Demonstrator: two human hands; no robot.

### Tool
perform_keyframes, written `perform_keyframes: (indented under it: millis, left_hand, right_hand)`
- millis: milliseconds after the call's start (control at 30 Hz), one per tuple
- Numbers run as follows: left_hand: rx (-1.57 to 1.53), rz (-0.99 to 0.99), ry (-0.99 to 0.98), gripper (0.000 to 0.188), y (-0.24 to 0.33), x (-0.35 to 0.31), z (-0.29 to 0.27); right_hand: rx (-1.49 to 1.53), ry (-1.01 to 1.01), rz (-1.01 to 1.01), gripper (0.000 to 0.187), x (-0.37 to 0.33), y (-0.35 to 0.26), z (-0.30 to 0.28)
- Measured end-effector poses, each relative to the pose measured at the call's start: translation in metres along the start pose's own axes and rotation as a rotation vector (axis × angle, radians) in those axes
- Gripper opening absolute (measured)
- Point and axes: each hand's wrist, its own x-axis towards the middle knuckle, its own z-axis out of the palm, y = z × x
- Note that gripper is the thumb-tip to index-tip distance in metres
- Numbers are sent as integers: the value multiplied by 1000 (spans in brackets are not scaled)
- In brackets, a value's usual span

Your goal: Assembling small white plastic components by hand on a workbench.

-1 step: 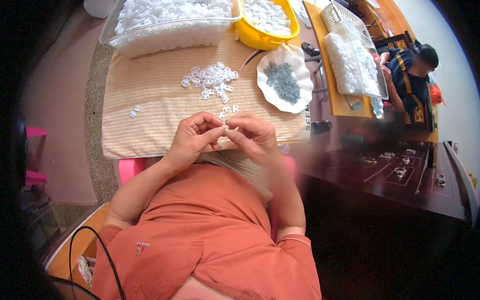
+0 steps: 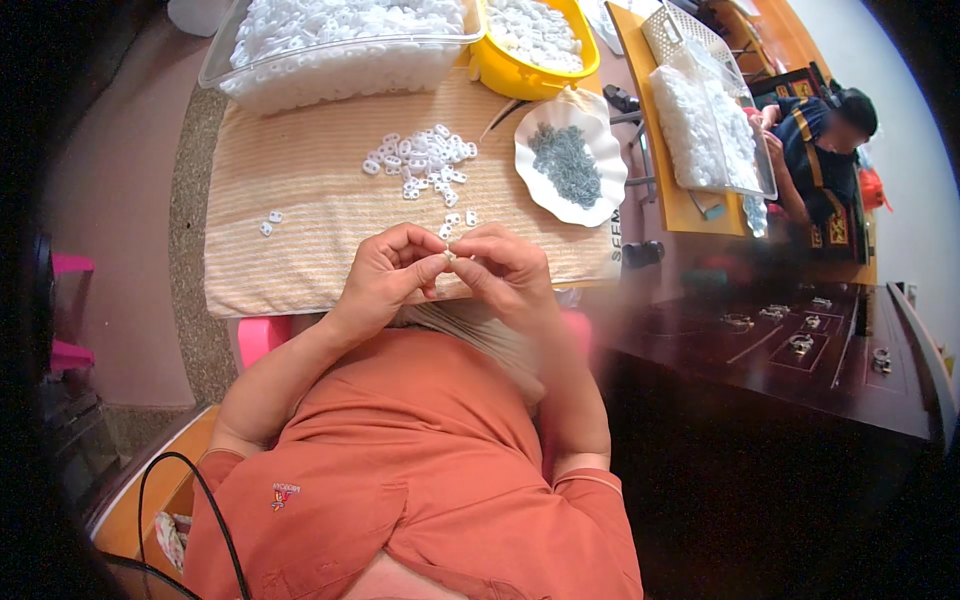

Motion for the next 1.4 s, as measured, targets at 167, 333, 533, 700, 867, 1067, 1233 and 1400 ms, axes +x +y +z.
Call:
perform_keyframes:
  millis: [167,333,533,700,867,1067,1233,1400]
  left_hand:
    - [-4,38,-2,11,-4,3,-3]
    - [-1,43,12,11,-6,4,-5]
    - [-7,44,5,9,-5,4,-5]
    - [-31,8,19,9,-5,3,-6]
    - [-171,-128,49,12,1,2,-3]
    - [-200,-152,75,19,-2,3,-7]
    - [-218,-168,93,19,-3,2,-6]
    - [-252,-161,96,17,-3,3,-7]
  right_hand:
    - [51,12,27,12,0,4,6]
    - [150,-24,108,13,1,10,4]
    - [174,-2,126,9,2,6,10]
    - [134,-12,106,8,0,13,7]
    - [186,89,116,9,0,21,8]
    - [223,132,157,12,0,26,11]
    - [215,123,198,13,0,27,13]
    - [226,126,182,13,0,30,13]
